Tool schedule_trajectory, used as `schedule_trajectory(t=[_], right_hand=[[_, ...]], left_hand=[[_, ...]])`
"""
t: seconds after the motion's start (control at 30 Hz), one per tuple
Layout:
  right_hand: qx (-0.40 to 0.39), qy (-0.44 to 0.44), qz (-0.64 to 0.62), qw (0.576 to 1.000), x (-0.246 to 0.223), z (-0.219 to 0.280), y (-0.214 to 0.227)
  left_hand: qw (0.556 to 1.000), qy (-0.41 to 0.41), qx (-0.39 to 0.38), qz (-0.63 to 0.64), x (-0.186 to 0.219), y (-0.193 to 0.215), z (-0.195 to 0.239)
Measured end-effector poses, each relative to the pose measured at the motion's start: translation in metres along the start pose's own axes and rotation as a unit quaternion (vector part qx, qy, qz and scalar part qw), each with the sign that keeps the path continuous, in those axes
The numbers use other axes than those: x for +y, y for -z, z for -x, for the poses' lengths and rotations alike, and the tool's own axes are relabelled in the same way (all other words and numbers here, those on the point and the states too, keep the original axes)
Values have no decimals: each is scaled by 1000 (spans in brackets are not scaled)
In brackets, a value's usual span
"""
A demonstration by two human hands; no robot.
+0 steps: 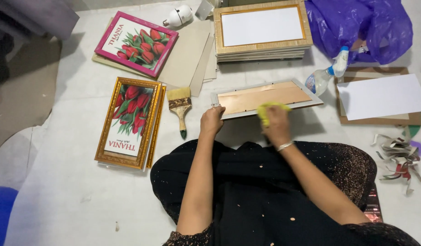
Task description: Cleaning a picture frame using a brush and a cloth
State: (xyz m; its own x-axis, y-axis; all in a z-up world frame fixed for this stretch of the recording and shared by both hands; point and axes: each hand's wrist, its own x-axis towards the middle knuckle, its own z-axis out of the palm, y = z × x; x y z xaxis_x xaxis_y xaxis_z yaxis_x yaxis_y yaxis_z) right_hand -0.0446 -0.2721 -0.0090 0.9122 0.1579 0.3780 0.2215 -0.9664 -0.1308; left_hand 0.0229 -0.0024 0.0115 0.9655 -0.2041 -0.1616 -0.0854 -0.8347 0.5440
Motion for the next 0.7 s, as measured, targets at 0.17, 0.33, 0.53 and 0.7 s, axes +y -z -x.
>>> schedule_trajectory(t=[0.17,0.33,0.53,0.7], right_hand=[[37,-124,21,991,48,13,-12],[-11,-69,-2,998,1,4,-11],[61,-98,49,992,106,16,22],[82,-172,75,979,122,24,19]], left_hand=[[1000,-5,9,-19,0,-6,-2],[1000,-8,8,-27,-7,-9,-9],[1000,-9,17,-11,-6,-9,-13],[1000,2,10,-5,2,-2,-6]])
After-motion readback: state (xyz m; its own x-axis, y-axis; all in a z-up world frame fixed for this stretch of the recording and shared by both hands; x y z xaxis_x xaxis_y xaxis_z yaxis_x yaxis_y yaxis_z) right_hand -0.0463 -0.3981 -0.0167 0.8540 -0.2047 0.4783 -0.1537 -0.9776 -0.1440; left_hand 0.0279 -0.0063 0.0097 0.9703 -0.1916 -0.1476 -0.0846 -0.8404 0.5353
